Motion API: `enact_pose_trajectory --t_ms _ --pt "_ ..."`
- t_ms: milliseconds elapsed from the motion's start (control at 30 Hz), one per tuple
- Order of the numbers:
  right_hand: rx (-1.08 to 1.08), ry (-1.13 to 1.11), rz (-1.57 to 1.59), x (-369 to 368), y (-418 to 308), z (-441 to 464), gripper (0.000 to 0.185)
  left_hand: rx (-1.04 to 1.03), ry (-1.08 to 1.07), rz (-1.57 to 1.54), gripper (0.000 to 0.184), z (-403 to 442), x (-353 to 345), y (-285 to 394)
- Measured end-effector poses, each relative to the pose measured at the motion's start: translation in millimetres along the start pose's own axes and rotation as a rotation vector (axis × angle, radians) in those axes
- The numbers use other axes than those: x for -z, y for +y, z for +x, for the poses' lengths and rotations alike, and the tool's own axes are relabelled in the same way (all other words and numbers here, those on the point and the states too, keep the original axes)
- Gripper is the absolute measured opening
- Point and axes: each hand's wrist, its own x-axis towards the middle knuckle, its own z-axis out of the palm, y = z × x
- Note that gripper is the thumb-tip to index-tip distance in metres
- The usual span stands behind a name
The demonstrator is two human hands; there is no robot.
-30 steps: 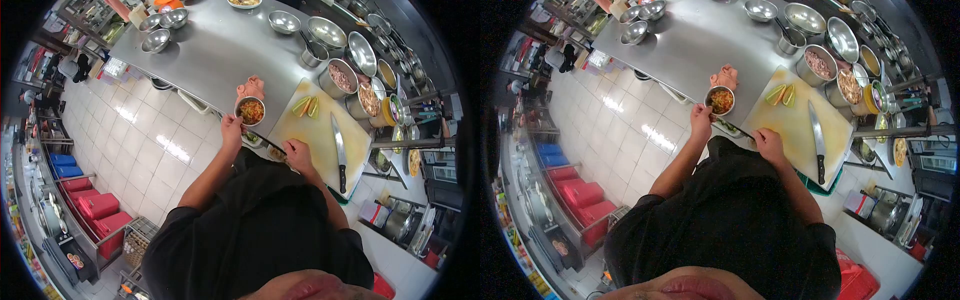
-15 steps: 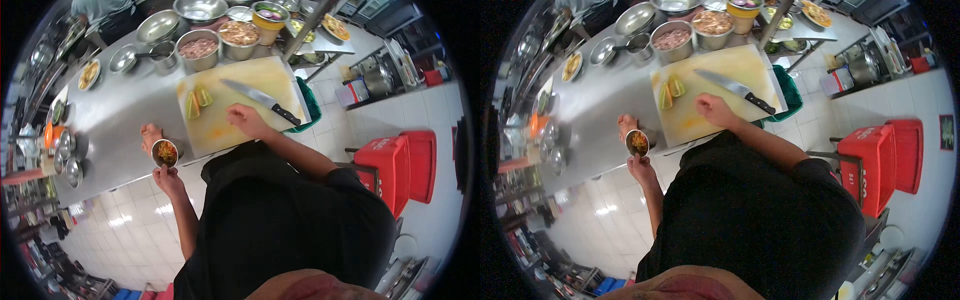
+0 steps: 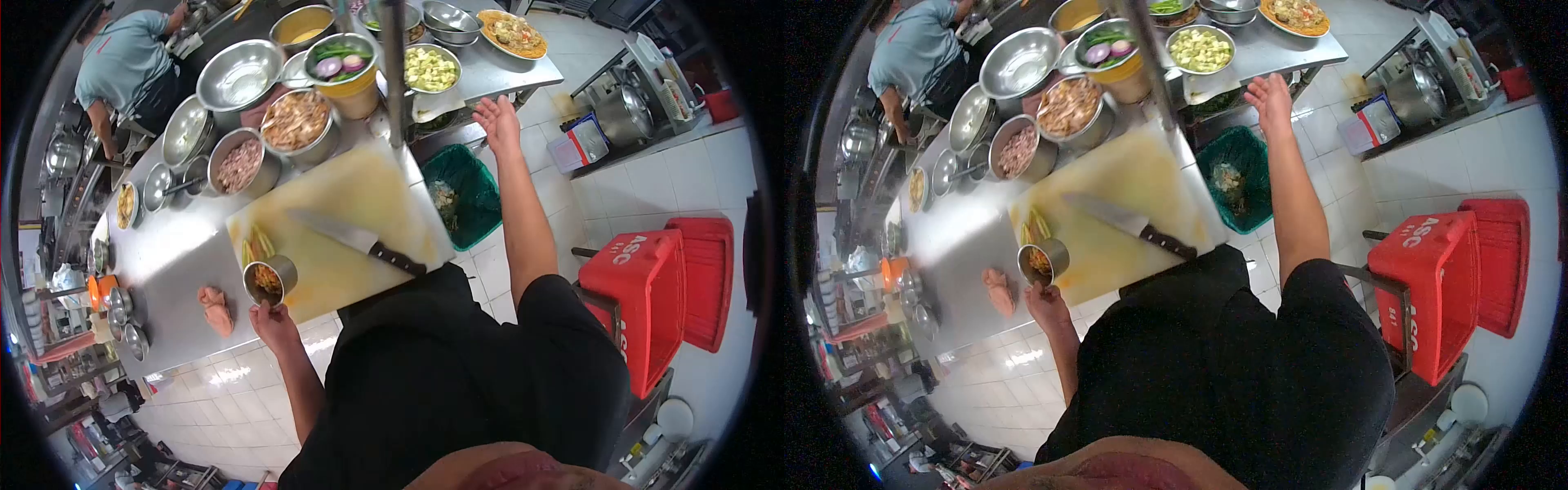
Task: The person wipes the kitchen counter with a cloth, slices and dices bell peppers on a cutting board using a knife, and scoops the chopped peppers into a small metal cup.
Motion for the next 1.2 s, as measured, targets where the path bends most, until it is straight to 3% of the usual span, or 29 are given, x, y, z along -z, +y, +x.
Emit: enact_pose_trajectory --t_ms 300,567,733,1200 --pt "-0.062 0.134 0.102 62.8 -29.4 250.2 0.055 0.100 0.060 0.119 0.017 -44.6 -95.8 -39.3" --pt "-0.113 0.209 0.023 68.2 -45.0 332.6 0.043 0.104 0.081 0.175 0.019 -60.8 -119.1 -48.3" --pt "-0.082 0.285 0.063 61.7 -59.9 331.6 0.063 0.097 0.018 0.166 0.019 -62.7 -135.7 -50.1" --pt "0.042 0.215 -0.101 158.6 -71.0 124.8 0.058 0.167 -0.017 0.177 0.017 -49.2 -119.4 -61.2"
